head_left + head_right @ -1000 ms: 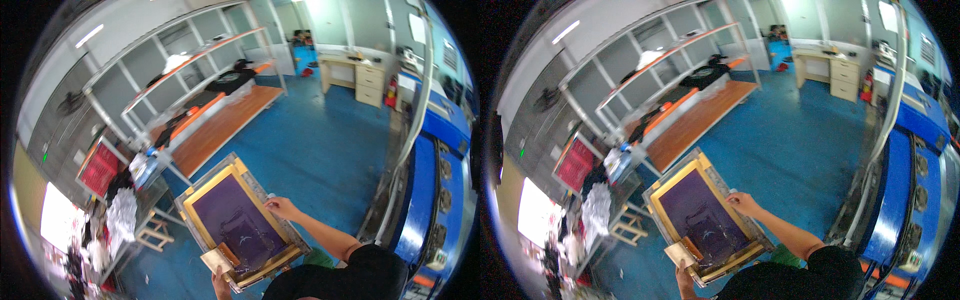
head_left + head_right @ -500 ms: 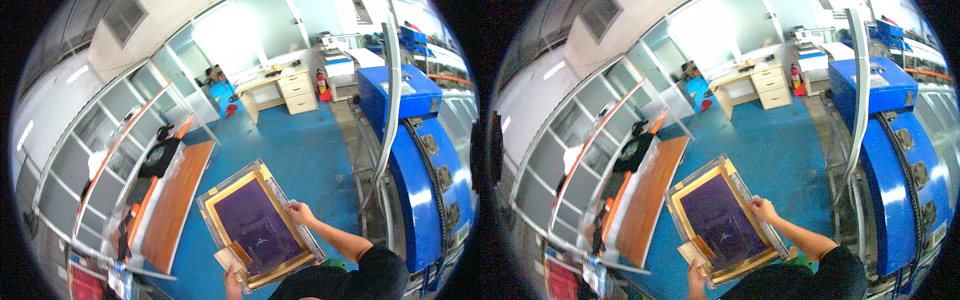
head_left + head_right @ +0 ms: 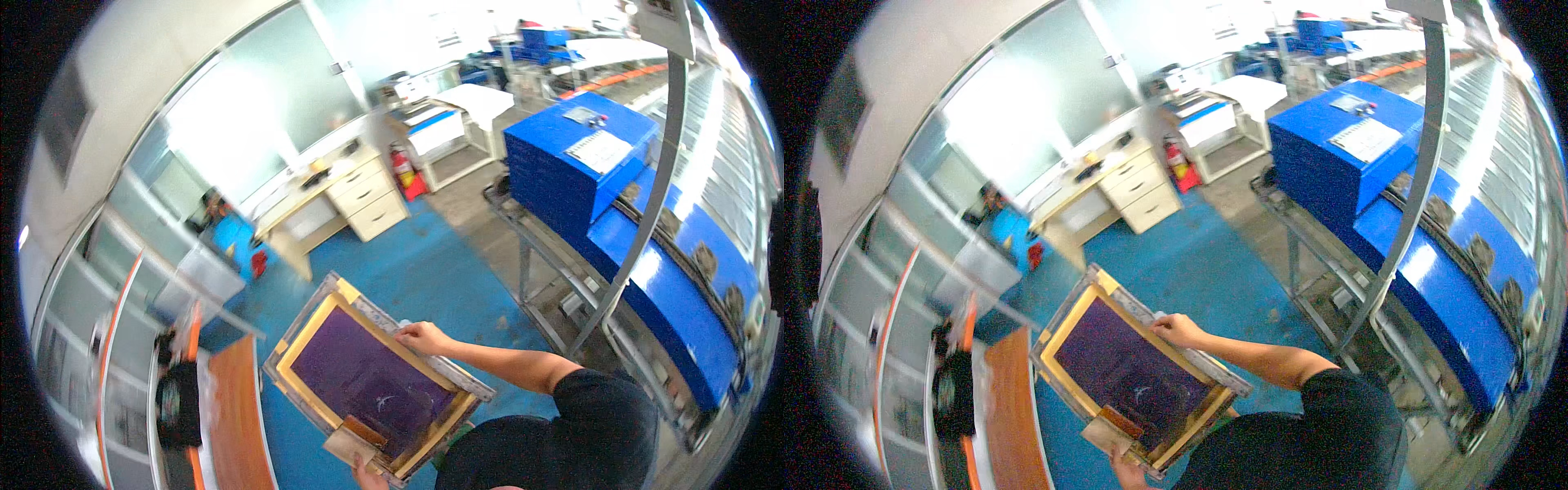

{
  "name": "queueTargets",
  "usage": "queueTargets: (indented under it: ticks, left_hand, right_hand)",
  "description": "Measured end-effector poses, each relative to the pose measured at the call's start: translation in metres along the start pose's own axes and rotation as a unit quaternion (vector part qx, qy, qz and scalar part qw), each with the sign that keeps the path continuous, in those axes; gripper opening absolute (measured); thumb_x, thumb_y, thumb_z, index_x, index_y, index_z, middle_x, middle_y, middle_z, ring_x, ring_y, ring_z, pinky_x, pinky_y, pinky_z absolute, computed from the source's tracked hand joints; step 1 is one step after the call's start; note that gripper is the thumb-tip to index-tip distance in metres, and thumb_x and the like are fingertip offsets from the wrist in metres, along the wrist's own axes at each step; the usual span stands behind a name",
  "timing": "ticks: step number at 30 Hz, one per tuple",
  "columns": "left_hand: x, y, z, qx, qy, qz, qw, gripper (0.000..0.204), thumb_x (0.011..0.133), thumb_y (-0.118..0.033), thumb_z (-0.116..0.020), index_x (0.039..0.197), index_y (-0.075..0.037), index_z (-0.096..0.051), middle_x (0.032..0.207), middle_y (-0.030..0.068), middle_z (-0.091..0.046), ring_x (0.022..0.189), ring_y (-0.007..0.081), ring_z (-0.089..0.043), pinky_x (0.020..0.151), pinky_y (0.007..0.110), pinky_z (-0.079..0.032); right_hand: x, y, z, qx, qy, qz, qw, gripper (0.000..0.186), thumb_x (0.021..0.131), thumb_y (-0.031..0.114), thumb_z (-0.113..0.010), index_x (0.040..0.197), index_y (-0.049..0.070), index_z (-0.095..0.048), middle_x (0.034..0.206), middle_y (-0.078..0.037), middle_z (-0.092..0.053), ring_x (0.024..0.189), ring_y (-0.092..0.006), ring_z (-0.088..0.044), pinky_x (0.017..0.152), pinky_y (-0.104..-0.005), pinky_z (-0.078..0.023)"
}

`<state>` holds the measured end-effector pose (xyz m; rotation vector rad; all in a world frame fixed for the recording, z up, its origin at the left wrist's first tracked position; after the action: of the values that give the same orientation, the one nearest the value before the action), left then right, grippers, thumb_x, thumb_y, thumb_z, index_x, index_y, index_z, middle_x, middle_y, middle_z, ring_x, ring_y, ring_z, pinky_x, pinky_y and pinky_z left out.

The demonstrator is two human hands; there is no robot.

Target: The person uses a squeegee to spread purple ink across a screen printing frame. They repeatedly pull the ink from the bottom to the top of the frame to ensure even coverage. The person moves the frame along a production line and briefly walks to a nearby table to add more ink to the frame before returning to the line.

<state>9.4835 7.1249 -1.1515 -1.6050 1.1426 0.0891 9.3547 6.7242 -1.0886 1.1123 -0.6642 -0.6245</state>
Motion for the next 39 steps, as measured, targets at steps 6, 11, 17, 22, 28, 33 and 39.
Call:
queueTargets:
  ticks: [6,11,17,22,28,33,39]
  left_hand:
    - [0.199,-0.092,-0.027,0.076,0.106,0.05,0.99,0.07,0.095,-0.071,-0.051,0.112,-0.005,-0.066,0.082,0.0077,-0.069,0.065,0.0244,-0.063,0.054,0.037,-0.053]
    - [0.372,-0.14,-0.06,0.034,0.269,0.246,0.931,0.066,0.098,-0.067,-0.048,0.115,-0.006,-0.066,0.095,0.0101,-0.07,0.083,0.0283,-0.065,0.069,0.045,-0.053]
    - [0.437,-0.176,-0.285,0.151,0.136,0.22,0.954,0.058,0.099,-0.058,-0.054,0.124,-0.007,-0.062,0.105,0.0103,-0.069,0.095,0.0278,-0.065,0.082,0.046,-0.055]
    - [0.5,-0.203,-0.427,0.149,0.283,0.141,0.937,0.068,0.095,-0.053,-0.062,0.14,-0.004,-0.053,0.134,0.0144,-0.063,0.12,0.0318,-0.061,0.102,0.05,-0.048]
    - [0.61,-0.218,-0.533,0.11,0.252,-0.071,0.959,0.049,0.099,-0.023,-0.067,0.141,-0.001,-0.052,0.135,0.0127,-0.062,0.123,0.0305,-0.06,0.104,0.047,-0.047]
    - [0.674,-0.211,-0.664,0.105,0.283,-0.038,0.953,0.052,0.098,-0.024,-0.069,0.14,0.001,-0.052,0.136,0.0137,-0.061,0.125,0.0303,-0.059,0.106,0.045,-0.045]
    - [0.75,-0.223,-0.876,0.18,0.347,-0.075,0.917,0.054,0.094,-0.024,-0.073,0.138,0.001,-0.054,0.136,0.012,-0.061,0.124,0.0284,-0.058,0.107,0.044,-0.043]
  right_hand:
    - [0.112,-0.023,0.059,-0.007,-0.074,-0.047,0.996,0.031,0.099,0.032,-0.065,0.115,0.009,-0.076,0.102,-0.013,-0.077,0.091,-0.0198,-0.071,0.082,-0.0385,-0.055]
    - [0.157,-0.076,0.114,0.032,-0.204,-0.137,0.969,0.028,0.096,0.031,-0.067,0.112,0.01,-0.078,0.101,-0.014,-0.077,0.093,-0.0215,-0.072,0.084,-0.0373,-0.056]
    - [0.224,-0.153,0.22,0.009,-0.322,-0.169,0.931,0.028,0.094,0.034,-0.068,0.108,0.012,-0.079,0.101,-0.013,-0.078,0.095,-0.0259,-0.074,0.085,-0.039,-0.056]
    - [0.303,-0.177,0.313,0.049,-0.384,-0.169,0.906,0.024,0.095,0.031,-0.068,0.109,0.015,-0.079,0.097,-0.009,-0.078,0.087,-0.0214,-0.073,0.082,-0.0383,-0.055]
    - [0.375,-0.193,0.406,0.075,-0.407,-0.146,0.898,0.021,0.096,0.015,-0.066,0.111,0.006,-0.078,0.093,-0.008,-0.077,0.084,-0.012,-0.067,0.078,-0.032,-0.053]
    - [0.424,-0.275,0.493,0.082,-0.451,-0.128,0.88,0.02,0.097,0.011,-0.064,0.111,0.003,-0.077,0.097,-0.004,-0.076,0.088,-0.0107,-0.065,0.082,-0.0288,-0.051]
    - [0.465,-0.304,0.614,0.137,-0.541,-0.116,0.822,0.019,0.1,0.009,-0.062,0.112,0.0,-0.074,0.106,-0.003,-0.074,0.101,-0.0106,-0.065,0.094,-0.0274,-0.049]
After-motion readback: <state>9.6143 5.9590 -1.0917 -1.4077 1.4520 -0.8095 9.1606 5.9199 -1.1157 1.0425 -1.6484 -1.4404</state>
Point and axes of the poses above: each hand's wrist, its own x-axis towards the middle knuckle, its own z-axis out of the back of the hand, y = z × x, the point moved 7 cm from there along x, towards the middle knuckle
